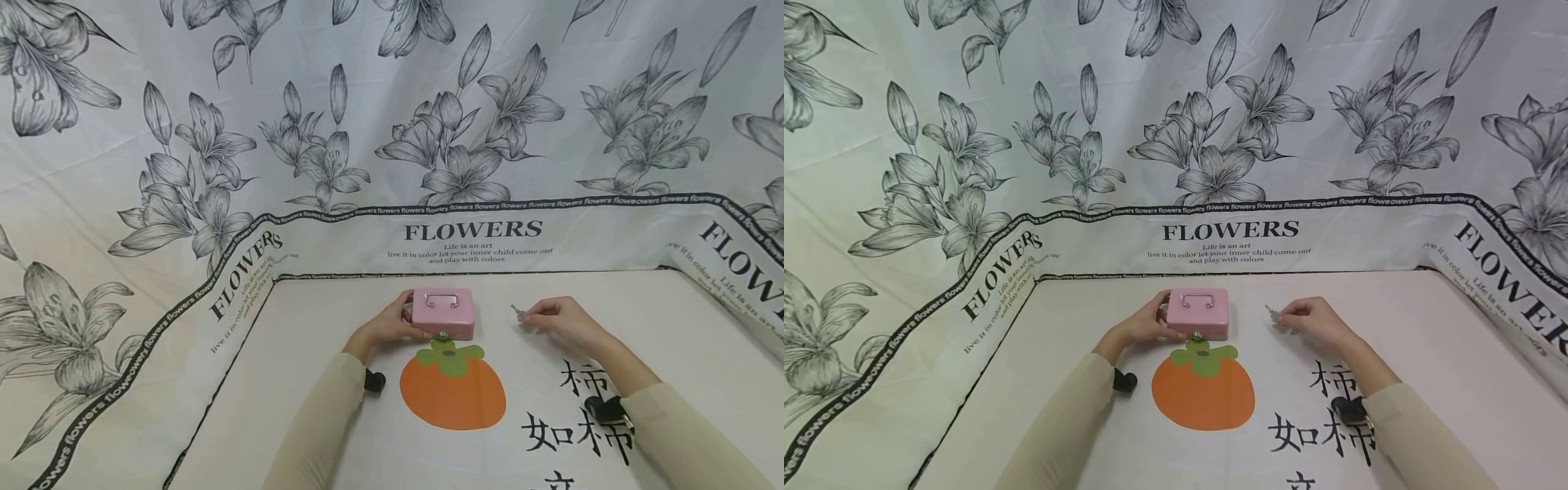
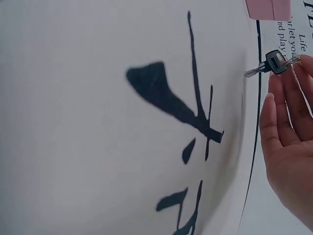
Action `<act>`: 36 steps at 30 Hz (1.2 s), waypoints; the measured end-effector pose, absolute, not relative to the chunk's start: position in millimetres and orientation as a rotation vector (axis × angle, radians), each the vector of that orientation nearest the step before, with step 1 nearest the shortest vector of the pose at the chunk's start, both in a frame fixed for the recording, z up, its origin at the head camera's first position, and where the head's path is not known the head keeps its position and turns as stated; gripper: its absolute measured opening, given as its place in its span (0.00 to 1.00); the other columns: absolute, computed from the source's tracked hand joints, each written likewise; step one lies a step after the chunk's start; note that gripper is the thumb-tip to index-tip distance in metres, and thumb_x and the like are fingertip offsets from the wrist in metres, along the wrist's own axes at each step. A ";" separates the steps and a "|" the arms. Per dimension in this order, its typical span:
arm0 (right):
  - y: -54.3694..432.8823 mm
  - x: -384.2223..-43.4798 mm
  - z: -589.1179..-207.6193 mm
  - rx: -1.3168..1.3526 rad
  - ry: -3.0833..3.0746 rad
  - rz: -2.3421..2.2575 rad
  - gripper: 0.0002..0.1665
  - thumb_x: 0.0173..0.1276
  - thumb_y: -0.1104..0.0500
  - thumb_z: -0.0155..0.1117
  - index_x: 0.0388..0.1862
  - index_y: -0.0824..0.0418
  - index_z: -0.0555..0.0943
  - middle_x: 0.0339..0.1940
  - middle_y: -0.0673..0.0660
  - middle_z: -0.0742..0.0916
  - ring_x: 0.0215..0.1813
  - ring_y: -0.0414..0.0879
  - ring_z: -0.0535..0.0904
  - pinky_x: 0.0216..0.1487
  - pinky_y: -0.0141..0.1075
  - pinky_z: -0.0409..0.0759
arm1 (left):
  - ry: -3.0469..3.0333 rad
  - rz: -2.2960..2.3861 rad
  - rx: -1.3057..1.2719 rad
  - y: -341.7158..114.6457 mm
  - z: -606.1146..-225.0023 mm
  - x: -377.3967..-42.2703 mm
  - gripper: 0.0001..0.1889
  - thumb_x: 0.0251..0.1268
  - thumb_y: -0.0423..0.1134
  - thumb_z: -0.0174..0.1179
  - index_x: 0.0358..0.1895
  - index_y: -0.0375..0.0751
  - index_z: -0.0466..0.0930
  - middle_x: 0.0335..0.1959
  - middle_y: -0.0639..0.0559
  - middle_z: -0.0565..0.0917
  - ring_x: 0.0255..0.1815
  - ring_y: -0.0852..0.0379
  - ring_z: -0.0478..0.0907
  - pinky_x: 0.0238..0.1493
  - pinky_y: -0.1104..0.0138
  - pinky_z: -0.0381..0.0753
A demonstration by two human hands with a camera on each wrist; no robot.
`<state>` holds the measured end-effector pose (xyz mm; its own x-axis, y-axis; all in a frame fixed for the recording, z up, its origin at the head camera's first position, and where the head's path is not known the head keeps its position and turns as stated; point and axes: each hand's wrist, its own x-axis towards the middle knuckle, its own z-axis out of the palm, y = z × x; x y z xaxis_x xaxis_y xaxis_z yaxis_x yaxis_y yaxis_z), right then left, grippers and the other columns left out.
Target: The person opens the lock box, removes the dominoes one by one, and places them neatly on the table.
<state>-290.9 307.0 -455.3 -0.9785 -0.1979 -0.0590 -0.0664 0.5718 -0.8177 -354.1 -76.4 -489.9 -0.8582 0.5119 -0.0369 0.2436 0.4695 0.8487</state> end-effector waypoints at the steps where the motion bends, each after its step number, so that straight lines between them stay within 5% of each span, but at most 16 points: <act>1: 305.9 -289.8 -454.3 -0.223 2.655 -1.378 0.19 0.73 0.51 0.67 0.50 0.66 0.86 0.50 0.60 0.89 0.46 0.53 0.82 0.49 0.41 0.77 | 2.433 1.340 0.648 -76.5 -490.0 -354.3 0.54 0.50 0.44 0.81 0.79 0.56 0.55 0.69 0.54 0.70 0.49 0.56 0.74 0.51 0.62 0.75; 36: 272.0 -264.4 -440.9 -0.287 2.611 -1.487 0.15 0.72 0.54 0.69 0.48 0.65 0.87 0.49 0.59 0.90 0.50 0.50 0.82 0.49 0.42 0.78 | 2.465 1.330 0.677 -76.4 -490.3 -355.0 0.52 0.52 0.45 0.81 0.78 0.54 0.57 0.60 0.57 0.75 0.46 0.58 0.74 0.50 0.64 0.74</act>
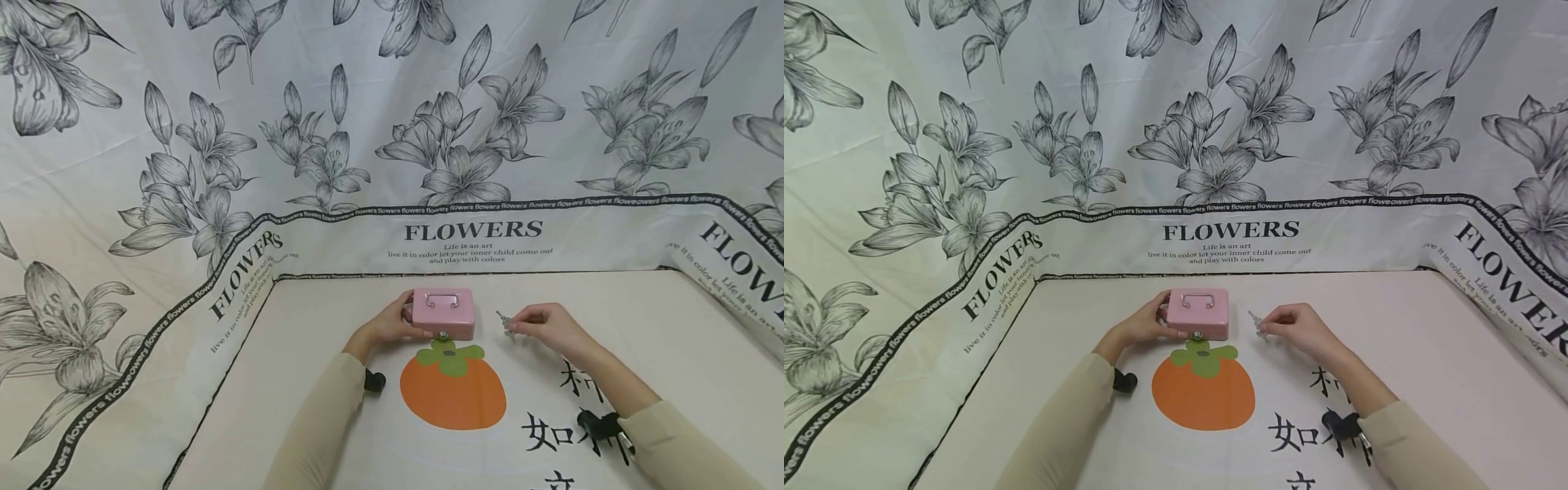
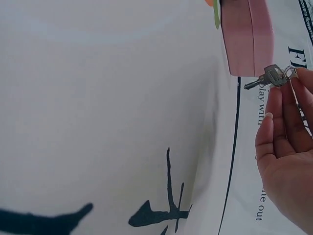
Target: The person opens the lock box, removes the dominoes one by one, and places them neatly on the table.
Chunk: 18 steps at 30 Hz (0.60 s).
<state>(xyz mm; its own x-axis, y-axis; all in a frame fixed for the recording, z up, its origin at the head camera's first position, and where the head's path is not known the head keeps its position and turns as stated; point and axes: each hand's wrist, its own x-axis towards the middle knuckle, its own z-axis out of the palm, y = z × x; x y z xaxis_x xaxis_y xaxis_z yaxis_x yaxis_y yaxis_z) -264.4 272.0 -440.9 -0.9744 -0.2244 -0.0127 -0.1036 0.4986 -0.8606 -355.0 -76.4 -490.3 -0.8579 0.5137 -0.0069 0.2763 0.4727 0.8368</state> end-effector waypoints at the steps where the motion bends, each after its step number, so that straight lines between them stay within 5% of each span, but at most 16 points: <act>1: 271.6 -263.7 -440.9 -0.285 2.614 -1.482 0.15 0.71 0.54 0.70 0.48 0.65 0.87 0.48 0.59 0.90 0.50 0.51 0.82 0.49 0.42 0.78 | 2.466 1.329 0.681 -76.4 -490.6 -355.2 0.52 0.52 0.45 0.80 0.78 0.54 0.58 0.59 0.57 0.75 0.46 0.58 0.74 0.51 0.64 0.74; 18: 264.9 -260.4 -443.2 -0.333 2.603 -1.506 0.14 0.69 0.53 0.72 0.45 0.63 0.88 0.44 0.55 0.91 0.48 0.53 0.83 0.50 0.42 0.78 | 2.449 1.346 0.633 -75.6 -485.9 -353.2 0.51 0.54 0.48 0.79 0.79 0.57 0.59 0.59 0.57 0.77 0.50 0.56 0.74 0.57 0.61 0.72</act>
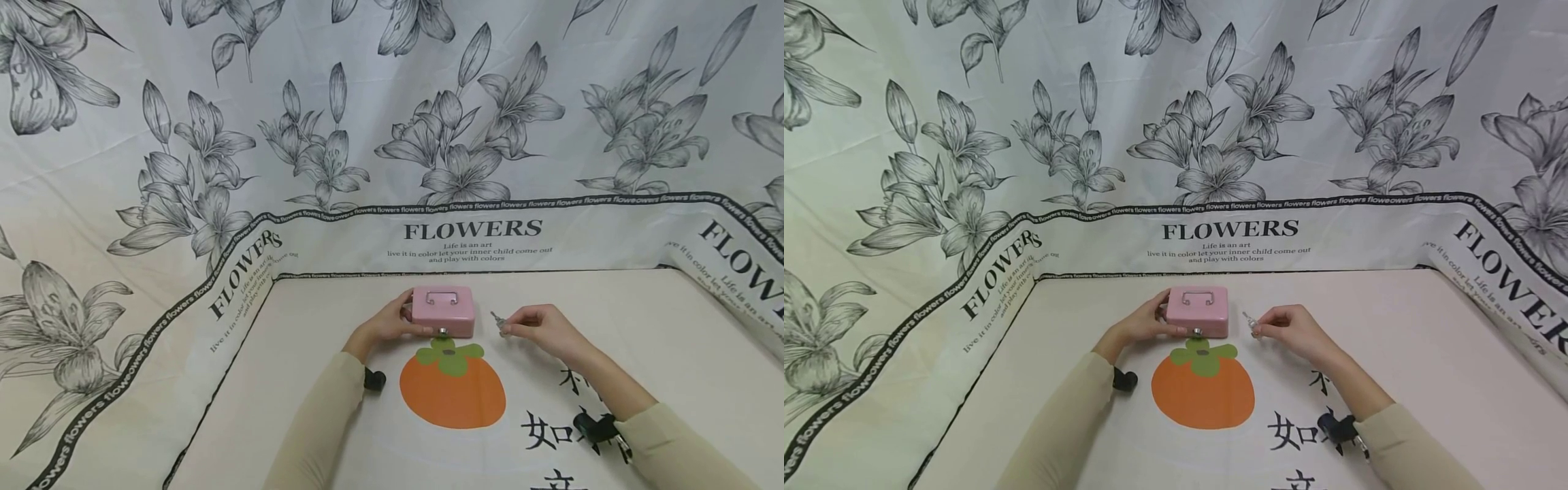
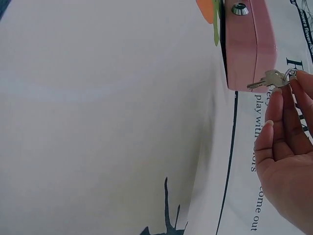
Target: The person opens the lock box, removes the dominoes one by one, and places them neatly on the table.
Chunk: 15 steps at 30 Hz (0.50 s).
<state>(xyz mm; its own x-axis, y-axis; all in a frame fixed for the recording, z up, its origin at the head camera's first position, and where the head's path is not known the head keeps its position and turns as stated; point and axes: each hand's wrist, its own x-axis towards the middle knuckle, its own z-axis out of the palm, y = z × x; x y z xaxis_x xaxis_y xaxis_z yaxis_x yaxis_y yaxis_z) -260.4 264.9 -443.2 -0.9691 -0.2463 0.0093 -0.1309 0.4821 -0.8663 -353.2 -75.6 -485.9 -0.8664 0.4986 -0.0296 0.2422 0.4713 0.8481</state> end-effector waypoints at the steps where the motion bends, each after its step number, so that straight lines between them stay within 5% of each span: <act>1: 264.5 -260.4 -443.2 -0.339 2.600 -1.506 0.14 0.70 0.53 0.71 0.45 0.63 0.88 0.44 0.55 0.91 0.49 0.53 0.83 0.50 0.42 0.78 | 2.447 1.351 0.627 -75.6 -486.2 -353.8 0.51 0.54 0.48 0.79 0.79 0.57 0.59 0.59 0.57 0.77 0.50 0.56 0.74 0.57 0.61 0.72; 8: 259.2 -258.9 -440.7 -0.370 2.587 -1.526 0.14 0.70 0.55 0.71 0.45 0.65 0.88 0.43 0.58 0.91 0.48 0.54 0.83 0.50 0.41 0.79 | 2.433 1.376 0.645 -75.0 -488.0 -356.9 0.49 0.53 0.48 0.79 0.78 0.59 0.61 0.57 0.56 0.78 0.50 0.56 0.74 0.55 0.61 0.72; 15: 249.8 -257.6 -440.1 -0.413 2.610 -1.507 0.09 0.69 0.59 0.71 0.42 0.65 0.88 0.41 0.58 0.91 0.46 0.57 0.84 0.47 0.39 0.80 | 2.403 1.412 0.614 -75.1 -486.4 -356.6 0.49 0.54 0.47 0.79 0.79 0.58 0.61 0.66 0.55 0.75 0.53 0.56 0.74 0.60 0.59 0.72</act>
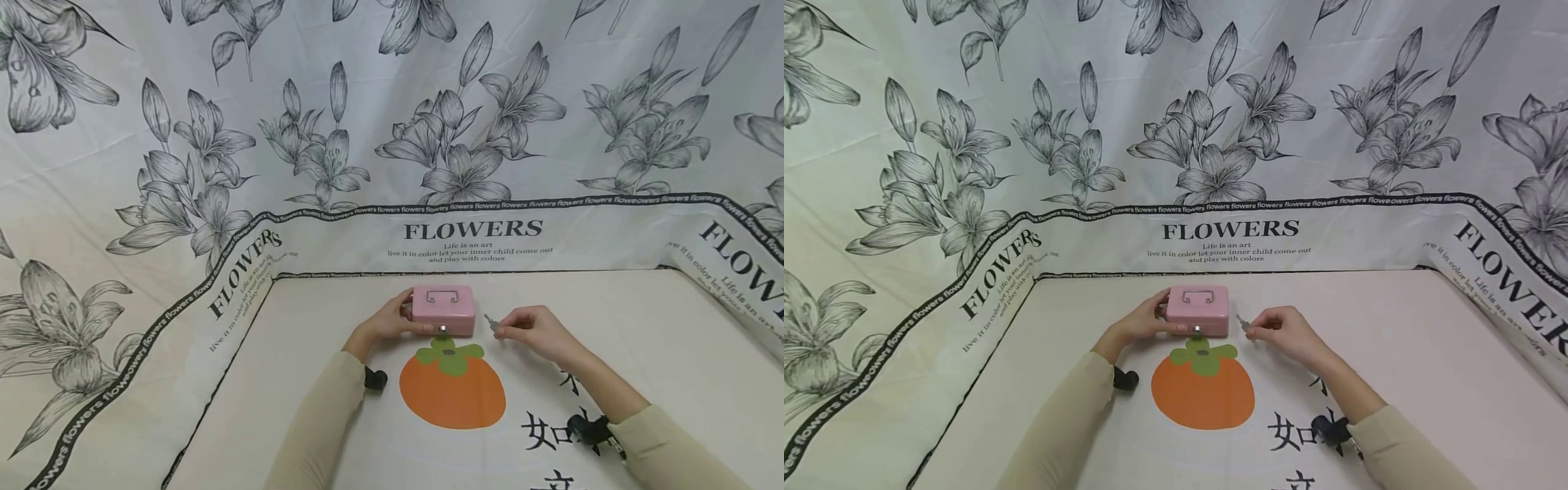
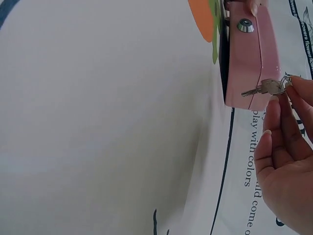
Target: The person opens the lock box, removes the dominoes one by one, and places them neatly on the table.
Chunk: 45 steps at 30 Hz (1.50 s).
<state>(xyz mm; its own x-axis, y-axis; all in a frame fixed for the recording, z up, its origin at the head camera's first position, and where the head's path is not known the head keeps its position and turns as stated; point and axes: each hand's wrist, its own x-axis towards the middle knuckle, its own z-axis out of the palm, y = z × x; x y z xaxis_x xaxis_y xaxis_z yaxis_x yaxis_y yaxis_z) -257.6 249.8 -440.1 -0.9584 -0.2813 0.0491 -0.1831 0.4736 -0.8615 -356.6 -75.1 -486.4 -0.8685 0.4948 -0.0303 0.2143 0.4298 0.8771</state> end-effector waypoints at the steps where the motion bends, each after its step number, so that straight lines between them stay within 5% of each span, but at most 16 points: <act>1: 248.6 -257.4 -440.2 -0.418 2.611 -1.508 0.09 0.69 0.60 0.71 0.42 0.65 0.88 0.41 0.58 0.91 0.45 0.57 0.84 0.47 0.39 0.80 | 2.400 1.415 0.600 -74.9 -486.6 -356.6 0.49 0.54 0.48 0.79 0.79 0.59 0.61 0.66 0.55 0.75 0.54 0.55 0.74 0.60 0.58 0.72; 17: 231.6 -257.2 -441.0 -0.430 2.615 -1.504 0.09 0.69 0.62 0.69 0.41 0.69 0.87 0.39 0.64 0.90 0.41 0.61 0.82 0.41 0.36 0.77 | 2.381 1.431 0.503 -74.2 -488.8 -359.8 0.52 0.51 0.51 0.80 0.80 0.58 0.60 0.70 0.53 0.74 0.61 0.54 0.74 0.67 0.53 0.71; 45: 201.4 -264.4 -448.4 -0.547 2.738 -1.351 0.03 0.67 0.65 0.69 0.33 0.64 0.88 0.31 0.52 0.88 0.37 0.48 0.78 0.38 0.35 0.75 | 2.265 1.551 0.511 -73.7 -483.3 -357.8 0.47 0.54 0.46 0.79 0.78 0.57 0.64 0.59 0.53 0.82 0.58 0.55 0.77 0.66 0.54 0.71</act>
